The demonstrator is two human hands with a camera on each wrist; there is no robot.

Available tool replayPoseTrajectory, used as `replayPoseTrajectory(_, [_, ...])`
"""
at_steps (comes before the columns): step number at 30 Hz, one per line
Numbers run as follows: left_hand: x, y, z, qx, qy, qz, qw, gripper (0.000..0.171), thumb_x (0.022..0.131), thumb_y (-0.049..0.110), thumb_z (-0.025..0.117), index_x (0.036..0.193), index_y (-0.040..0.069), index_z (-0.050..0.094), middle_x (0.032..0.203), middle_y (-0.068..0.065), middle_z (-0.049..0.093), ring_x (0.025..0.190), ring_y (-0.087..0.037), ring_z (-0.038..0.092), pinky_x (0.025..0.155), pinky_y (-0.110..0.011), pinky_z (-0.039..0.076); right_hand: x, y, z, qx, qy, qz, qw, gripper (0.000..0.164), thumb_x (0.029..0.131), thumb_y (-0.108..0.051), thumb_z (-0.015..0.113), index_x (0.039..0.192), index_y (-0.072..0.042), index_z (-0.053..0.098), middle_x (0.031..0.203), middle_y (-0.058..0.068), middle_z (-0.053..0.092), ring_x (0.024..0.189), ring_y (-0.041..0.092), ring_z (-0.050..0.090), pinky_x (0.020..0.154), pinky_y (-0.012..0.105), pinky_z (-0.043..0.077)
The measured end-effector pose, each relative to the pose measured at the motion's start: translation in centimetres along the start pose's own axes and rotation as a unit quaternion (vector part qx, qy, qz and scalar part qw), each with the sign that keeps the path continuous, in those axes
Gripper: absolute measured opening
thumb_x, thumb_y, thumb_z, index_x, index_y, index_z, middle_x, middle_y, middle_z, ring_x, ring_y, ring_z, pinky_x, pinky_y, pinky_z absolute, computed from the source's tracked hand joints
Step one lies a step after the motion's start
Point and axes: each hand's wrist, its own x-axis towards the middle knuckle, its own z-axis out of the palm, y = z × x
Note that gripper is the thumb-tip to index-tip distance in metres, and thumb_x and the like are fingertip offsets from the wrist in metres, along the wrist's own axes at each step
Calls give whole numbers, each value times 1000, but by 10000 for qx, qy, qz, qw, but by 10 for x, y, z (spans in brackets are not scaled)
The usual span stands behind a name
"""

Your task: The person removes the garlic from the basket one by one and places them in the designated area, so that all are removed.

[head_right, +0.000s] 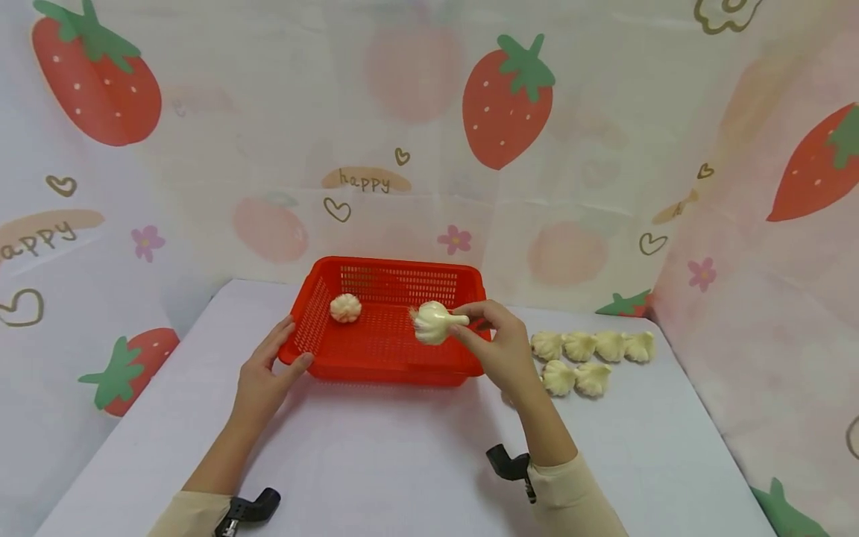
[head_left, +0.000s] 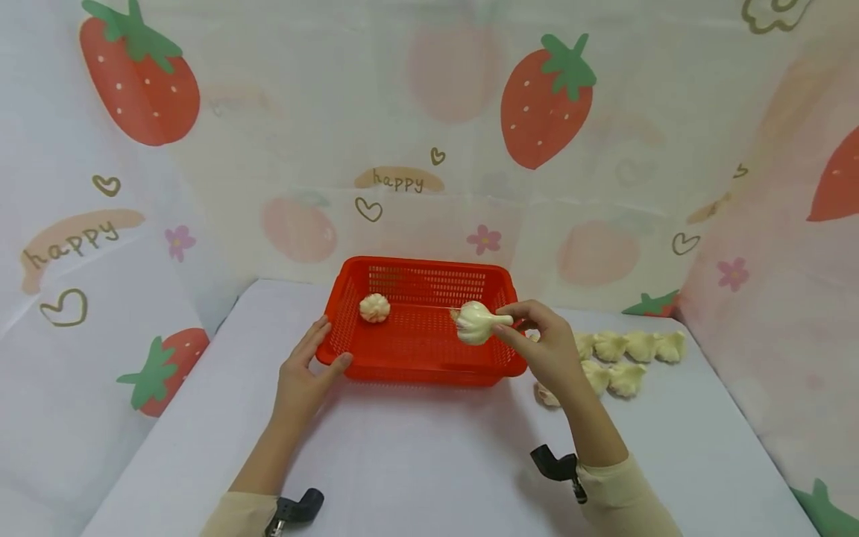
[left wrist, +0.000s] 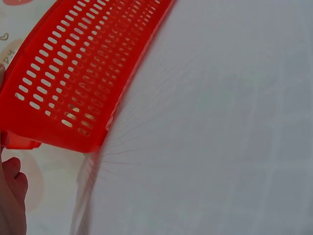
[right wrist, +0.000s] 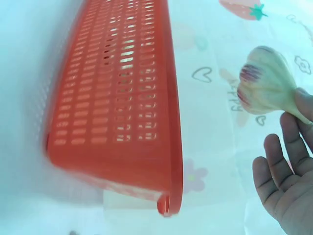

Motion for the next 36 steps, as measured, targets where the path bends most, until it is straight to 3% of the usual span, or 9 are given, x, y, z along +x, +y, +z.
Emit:
replayPoseTrajectory(8, [-1,-5,-2,-31,5,14,10000,73,90,40,80,153,22,50,160,12,43,152,-15,34,118,-51,39,-15,5,-15,-154,233,-107,9996,17,93,-18,78,109,-16,74,105,-2,69,91,22,64,68,24,59])
replayPoseTrajectory(14, [0,-5,-2,-67,0,38,10000,73,90,40,79,154,23,50,160,13,43,152,-13,33,119,-50,39,-24,11,-29,-442,441,-251,9977,20,91,-9,79,110,-10,74,103,4,69,87,17,62,68,16,54])
replayPoseTrajectory(23, [-3,-4,-2,-2,-43,-67,10000,72,91,37,79,154,22,49,161,12,42,152,-17,34,117,-53,40,-37,26,-52,-979,732,-563,9909,25,86,2,80,109,-6,74,103,6,72,90,3,58,80,13,48])
replayPoseTrajectory(30, [-1,-4,-1,-11,-24,29,10000,71,91,36,79,154,22,49,161,12,42,152,-15,34,117,-51,40,-42,26,-71,-1042,922,-337,9897,27,87,-4,81,112,-12,75,106,3,72,91,4,60,71,11,51])
replayPoseTrajectory(36, [0,-3,1,1,-16,42,10000,72,91,40,79,154,23,49,161,13,42,152,-14,34,117,-50,40,-44,33,-93,-1232,1052,-225,9865,28,87,-6,81,113,-13,75,106,-1,72,92,2,60,69,12,47])
